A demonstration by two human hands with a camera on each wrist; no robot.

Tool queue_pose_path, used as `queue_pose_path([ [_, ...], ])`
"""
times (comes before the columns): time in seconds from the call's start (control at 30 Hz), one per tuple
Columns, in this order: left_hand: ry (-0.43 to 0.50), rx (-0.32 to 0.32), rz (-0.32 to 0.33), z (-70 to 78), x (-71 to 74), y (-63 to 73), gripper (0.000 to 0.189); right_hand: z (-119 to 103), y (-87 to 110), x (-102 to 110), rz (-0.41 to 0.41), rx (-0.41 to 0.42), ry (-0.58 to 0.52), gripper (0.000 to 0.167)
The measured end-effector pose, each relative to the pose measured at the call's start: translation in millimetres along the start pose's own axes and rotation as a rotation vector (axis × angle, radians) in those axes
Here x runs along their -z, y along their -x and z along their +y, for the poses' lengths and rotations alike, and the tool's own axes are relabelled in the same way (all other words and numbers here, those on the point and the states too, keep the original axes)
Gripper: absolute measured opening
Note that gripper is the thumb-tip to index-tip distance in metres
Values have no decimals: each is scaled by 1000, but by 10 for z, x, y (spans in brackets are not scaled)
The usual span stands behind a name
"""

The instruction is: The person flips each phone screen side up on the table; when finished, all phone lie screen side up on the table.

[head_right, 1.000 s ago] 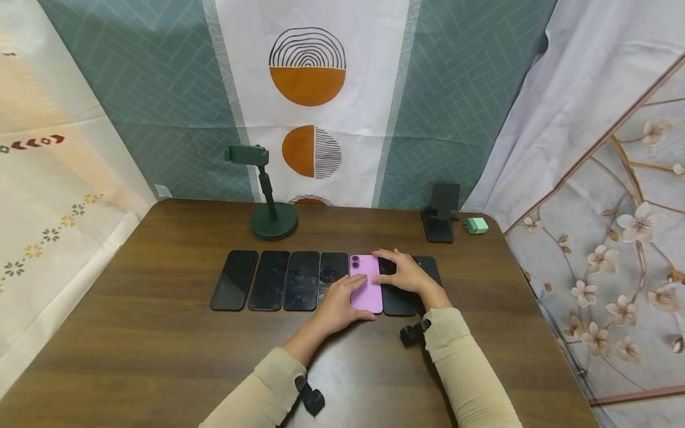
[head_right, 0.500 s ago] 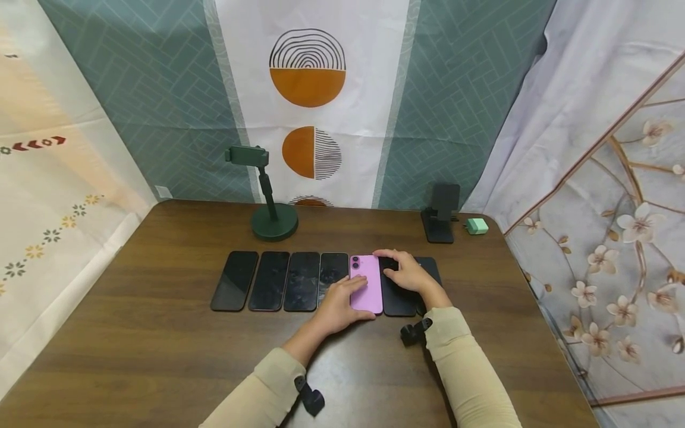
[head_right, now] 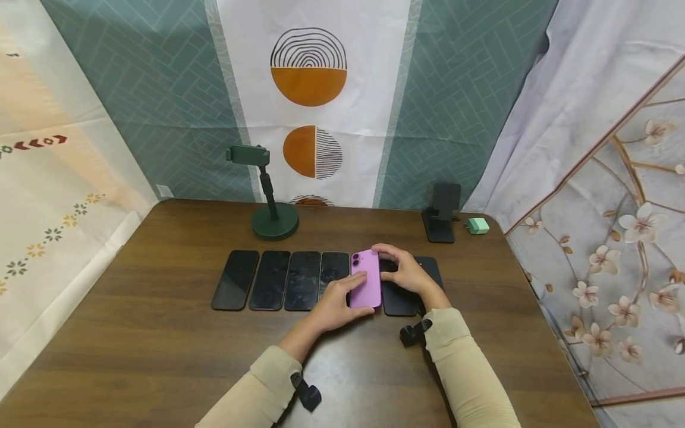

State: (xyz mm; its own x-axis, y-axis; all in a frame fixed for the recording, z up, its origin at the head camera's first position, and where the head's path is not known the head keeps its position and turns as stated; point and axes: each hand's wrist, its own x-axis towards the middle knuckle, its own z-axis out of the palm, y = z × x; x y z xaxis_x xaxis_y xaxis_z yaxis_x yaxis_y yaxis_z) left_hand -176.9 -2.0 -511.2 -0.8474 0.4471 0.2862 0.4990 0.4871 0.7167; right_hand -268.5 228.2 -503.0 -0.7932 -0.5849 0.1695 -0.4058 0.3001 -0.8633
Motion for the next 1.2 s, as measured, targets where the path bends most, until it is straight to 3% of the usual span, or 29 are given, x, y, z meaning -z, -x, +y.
queue_pose_path([
  [0.37,46,3,-28,19,32,-24,80,-22,17,-4,-16,-65,-19,94],
  [0.5,82,-3,-11,21,35,-19,83,-38,12,3,-11,-61,-5,95],
  [0.73,272,-8,-4,2,19,-22,86,-83,-9,22,-25,-56,21,95],
  [0.93,381,-29,9,-8,-11,-14,89,-91,-30,9,-32,-27,45,98],
  [1.1,378,-67,22,-4,-18,-11,93,-85,-36,-2,-41,-32,54,98],
  [1.2,362,-98,37,-14,-16,-17,90,-77,-31,-11,-36,-67,113,97],
])
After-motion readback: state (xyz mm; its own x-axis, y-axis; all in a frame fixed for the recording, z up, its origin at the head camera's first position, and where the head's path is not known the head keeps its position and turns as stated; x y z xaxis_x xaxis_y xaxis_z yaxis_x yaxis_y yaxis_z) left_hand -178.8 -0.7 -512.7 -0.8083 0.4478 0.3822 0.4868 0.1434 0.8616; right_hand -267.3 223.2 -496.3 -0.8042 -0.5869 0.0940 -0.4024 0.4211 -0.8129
